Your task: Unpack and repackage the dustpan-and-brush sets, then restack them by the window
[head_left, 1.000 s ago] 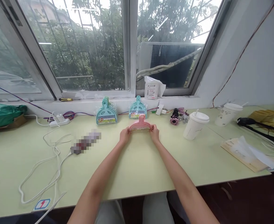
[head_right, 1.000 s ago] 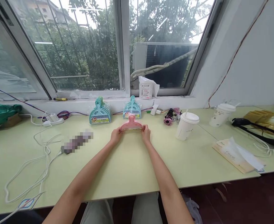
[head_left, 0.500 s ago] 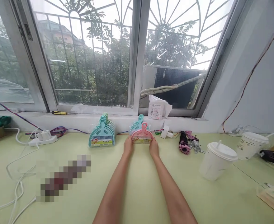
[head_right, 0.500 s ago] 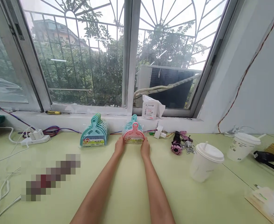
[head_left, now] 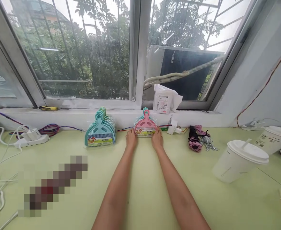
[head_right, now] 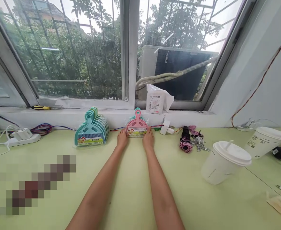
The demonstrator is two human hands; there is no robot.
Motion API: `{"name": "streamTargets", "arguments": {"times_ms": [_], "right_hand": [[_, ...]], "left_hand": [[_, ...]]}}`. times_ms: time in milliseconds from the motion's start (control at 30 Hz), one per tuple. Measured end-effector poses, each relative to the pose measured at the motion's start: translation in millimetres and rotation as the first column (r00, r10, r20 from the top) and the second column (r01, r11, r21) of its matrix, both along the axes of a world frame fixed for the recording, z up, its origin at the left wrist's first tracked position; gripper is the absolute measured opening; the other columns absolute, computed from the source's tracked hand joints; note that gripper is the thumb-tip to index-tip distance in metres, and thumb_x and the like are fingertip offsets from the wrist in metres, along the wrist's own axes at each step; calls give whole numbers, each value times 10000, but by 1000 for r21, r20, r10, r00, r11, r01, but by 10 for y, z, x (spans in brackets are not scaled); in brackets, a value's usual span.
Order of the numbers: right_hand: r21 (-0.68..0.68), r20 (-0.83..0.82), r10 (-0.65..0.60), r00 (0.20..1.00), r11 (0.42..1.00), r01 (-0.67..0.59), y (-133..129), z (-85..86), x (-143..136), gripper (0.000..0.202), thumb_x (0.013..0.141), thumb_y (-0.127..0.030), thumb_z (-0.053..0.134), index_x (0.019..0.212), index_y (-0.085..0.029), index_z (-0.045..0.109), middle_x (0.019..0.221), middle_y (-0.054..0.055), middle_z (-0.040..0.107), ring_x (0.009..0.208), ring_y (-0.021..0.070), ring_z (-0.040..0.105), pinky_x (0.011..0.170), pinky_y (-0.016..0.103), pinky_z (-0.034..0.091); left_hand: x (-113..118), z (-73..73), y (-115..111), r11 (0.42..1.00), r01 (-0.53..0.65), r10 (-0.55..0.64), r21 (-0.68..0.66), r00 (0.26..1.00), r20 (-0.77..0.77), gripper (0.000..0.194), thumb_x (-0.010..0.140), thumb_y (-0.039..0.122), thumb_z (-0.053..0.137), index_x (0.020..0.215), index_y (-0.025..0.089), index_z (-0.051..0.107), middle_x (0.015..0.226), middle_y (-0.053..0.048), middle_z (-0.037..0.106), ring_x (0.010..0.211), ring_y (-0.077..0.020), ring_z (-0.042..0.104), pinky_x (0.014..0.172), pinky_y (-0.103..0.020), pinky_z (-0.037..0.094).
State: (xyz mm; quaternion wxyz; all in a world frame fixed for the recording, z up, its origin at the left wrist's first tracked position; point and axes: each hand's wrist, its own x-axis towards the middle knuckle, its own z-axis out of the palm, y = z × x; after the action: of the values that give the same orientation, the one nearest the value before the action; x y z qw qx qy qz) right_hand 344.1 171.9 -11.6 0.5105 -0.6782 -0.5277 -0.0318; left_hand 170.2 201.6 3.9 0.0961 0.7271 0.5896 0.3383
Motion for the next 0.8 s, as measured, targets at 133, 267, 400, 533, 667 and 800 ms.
{"name": "streamTargets", "arguments": {"times_ms": [133, 267, 400, 533, 667, 800], "right_hand": [[-47, 7, -28, 1000, 999, 28, -18, 16, 11, 561, 869, -242, 471, 1398, -100, 350, 1188, 211, 560, 1142, 287, 515, 956, 418, 398], [-94, 35, -60, 998, 994, 63, -26, 50, -5, 543, 888, -264, 482, 1390, -96, 362, 1142, 227, 586, 1116, 300, 529, 942, 424, 381], [-230, 129, -103, 986, 964, 130, -12, 121, -34, 585, 925, -301, 435, 1443, -88, 267, 1174, 251, 576, 1149, 318, 516, 933, 432, 367], [-354, 192, -136, 972, 914, 197, 18, 167, -37, 609, 949, -337, 375, 1468, -84, 180, 1217, 240, 566, 1183, 319, 494, 927, 427, 375], [-354, 208, -110, 972, 918, 180, 9, 154, -24, 609, 953, -359, 324, 1466, -73, 163, 1255, 247, 541, 1191, 327, 492, 926, 435, 388], [-305, 208, -124, 970, 934, 185, -55, 112, -5, 655, 941, -399, 295, 1471, -57, 120, 1317, 267, 477, 1194, 350, 491, 927, 457, 406]], "left_hand": [[-30, 33, -7, 999, 20, -19, -44, 1000, 15, 507, 924, 376, 398, 1394, 186, 421, 1216, -178, 572, 1166, -323, 460, 929, -425, 361], [-17, 38, 14, 999, -7, 8, -38, 999, 34, 476, 919, 386, 420, 1354, 196, 457, 1201, -174, 581, 1159, -323, 470, 919, -421, 357], [26, 29, 69, 998, -61, 62, -33, 997, 39, 399, 921, 371, 431, 1261, 174, 502, 1203, -170, 582, 1171, -305, 467, 920, -411, 353], [35, 14, 114, 995, -88, 89, -43, 996, 20, 363, 911, 403, 452, 1180, 175, 537, 1187, -147, 595, 1148, -292, 482, 909, -399, 368], [28, -16, 100, 996, -66, 68, -56, 997, 33, 389, 912, 420, 439, 1181, 154, 531, 1198, -162, 583, 1164, -302, 472, 926, -402, 368], [8, -47, 1, 999, -32, 34, -26, 992, 124, 545, 886, 400, 498, 1323, 88, 403, 1286, -212, 505, 1229, -311, 426, 987, -404, 339]]}}
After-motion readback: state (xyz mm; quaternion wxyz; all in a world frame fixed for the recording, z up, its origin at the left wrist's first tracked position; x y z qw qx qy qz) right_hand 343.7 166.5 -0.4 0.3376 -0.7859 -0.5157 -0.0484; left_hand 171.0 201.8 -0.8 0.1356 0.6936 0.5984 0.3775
